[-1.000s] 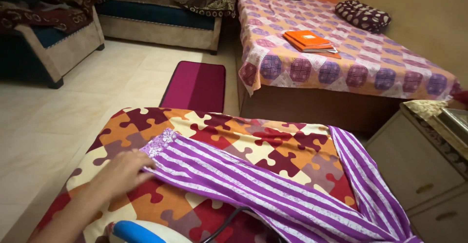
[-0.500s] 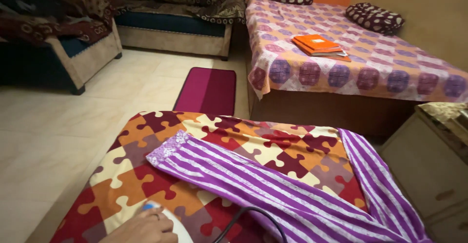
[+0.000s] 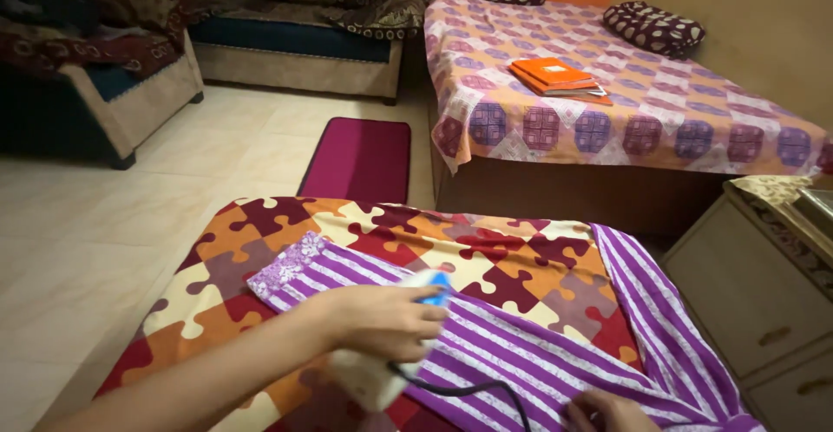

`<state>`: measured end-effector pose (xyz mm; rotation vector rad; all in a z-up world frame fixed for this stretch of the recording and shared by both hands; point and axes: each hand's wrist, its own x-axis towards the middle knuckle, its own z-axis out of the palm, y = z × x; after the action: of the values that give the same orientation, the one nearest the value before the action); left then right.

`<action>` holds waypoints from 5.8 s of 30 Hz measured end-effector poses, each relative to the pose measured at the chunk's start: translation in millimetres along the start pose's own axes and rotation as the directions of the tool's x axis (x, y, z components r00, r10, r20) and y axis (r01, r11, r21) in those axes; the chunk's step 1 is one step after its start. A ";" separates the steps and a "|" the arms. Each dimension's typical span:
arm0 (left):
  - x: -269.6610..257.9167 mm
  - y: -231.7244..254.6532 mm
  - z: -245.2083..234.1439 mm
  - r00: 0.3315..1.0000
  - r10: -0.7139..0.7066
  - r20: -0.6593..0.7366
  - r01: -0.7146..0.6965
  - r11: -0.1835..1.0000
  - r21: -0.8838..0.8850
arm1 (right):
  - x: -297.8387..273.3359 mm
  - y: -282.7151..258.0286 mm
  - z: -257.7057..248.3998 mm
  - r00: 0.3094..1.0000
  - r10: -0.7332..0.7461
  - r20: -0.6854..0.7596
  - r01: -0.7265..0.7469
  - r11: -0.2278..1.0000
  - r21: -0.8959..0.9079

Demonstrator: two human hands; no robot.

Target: The recorder irons a purple and white striped garment on a bed.

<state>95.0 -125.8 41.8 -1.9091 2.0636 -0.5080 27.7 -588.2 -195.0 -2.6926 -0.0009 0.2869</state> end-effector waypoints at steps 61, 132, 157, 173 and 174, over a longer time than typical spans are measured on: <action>151.4 84.4 70.3 0.666 -0.703 0.249 0.712 0.501 -0.492 | -34.3 -62.4 -6.4 0.763 0.344 -0.547 -0.527 0.822 -0.218; 102.4 -56.0 125.0 0.032 -0.963 0.268 0.994 0.003 -0.108 | -7.8 -132.4 22.0 0.905 -0.091 -0.415 -0.042 0.953 -0.300; 34.1 -76.7 147.5 -0.041 -0.965 0.259 0.999 -0.048 -0.019 | 19.9 -89.6 51.6 0.930 -0.050 -0.363 -0.102 0.916 -0.388; -1.5 37.3 57.7 -0.197 -0.894 0.402 0.970 -0.238 -0.055 | 22.6 -81.5 60.8 0.858 -0.181 -0.482 -0.006 0.933 -0.360; -0.7 42.5 49.8 -0.147 -0.894 0.424 0.976 -0.201 -0.086 | 22.7 -80.2 62.1 0.853 -0.181 -0.489 -0.011 0.931 -0.364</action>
<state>78.7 -125.7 -21.7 -3.3351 -0.1039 -0.0226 41.0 -488.5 -221.0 -3.0286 -0.0159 -0.5275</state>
